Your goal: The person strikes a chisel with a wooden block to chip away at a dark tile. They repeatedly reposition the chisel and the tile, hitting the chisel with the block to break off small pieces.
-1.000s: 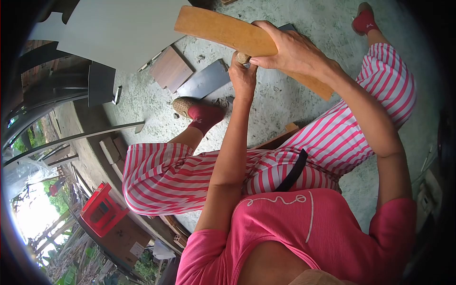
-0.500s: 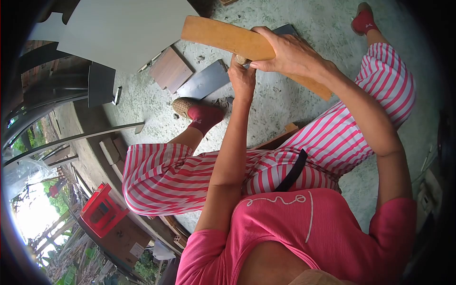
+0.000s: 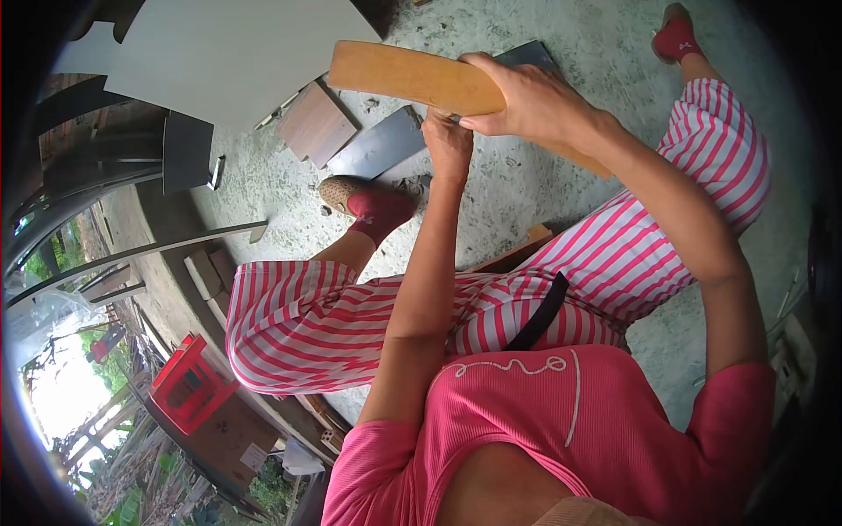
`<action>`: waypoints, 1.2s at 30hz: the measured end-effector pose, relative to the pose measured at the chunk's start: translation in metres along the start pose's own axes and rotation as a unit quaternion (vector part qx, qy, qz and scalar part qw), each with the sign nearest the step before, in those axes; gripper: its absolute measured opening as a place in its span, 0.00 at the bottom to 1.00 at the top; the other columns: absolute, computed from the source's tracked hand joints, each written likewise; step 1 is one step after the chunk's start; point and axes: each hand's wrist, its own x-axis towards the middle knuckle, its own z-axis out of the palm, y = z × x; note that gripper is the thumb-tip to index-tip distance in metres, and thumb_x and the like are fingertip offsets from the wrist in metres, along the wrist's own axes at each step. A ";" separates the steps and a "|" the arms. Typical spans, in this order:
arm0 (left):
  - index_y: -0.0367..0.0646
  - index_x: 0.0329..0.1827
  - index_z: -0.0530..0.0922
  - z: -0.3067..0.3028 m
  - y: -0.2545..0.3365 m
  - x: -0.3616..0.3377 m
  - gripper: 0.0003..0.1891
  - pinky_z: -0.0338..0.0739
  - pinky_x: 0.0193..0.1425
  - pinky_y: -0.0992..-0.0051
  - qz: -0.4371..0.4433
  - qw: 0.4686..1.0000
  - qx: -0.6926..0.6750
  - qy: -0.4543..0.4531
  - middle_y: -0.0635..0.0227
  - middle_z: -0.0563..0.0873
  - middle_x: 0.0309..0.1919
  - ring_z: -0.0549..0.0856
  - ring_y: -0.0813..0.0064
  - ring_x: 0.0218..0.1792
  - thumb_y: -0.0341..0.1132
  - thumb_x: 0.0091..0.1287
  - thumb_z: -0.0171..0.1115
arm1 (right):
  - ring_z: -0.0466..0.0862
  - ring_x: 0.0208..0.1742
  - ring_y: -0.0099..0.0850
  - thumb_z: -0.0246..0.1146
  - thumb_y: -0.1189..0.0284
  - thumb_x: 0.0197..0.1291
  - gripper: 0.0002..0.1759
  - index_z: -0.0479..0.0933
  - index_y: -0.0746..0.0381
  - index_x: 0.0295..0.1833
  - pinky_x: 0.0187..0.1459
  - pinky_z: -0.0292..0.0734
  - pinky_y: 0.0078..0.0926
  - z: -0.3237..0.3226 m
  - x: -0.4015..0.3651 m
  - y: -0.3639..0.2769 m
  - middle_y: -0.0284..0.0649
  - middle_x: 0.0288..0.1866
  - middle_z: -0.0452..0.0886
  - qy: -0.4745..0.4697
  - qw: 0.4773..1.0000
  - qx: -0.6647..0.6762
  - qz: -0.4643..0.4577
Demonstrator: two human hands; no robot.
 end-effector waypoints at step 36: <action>0.35 0.47 0.77 -0.004 -0.004 -0.003 0.14 0.76 0.49 0.73 -0.026 0.999 -0.010 0.016 0.59 0.85 0.41 0.84 0.70 0.44 0.22 0.57 0.62 | 0.83 0.43 0.48 0.67 0.52 0.45 0.43 0.62 0.57 0.66 0.45 0.77 0.46 0.024 -0.003 0.022 0.50 0.45 0.82 0.010 0.997 -0.071 -0.010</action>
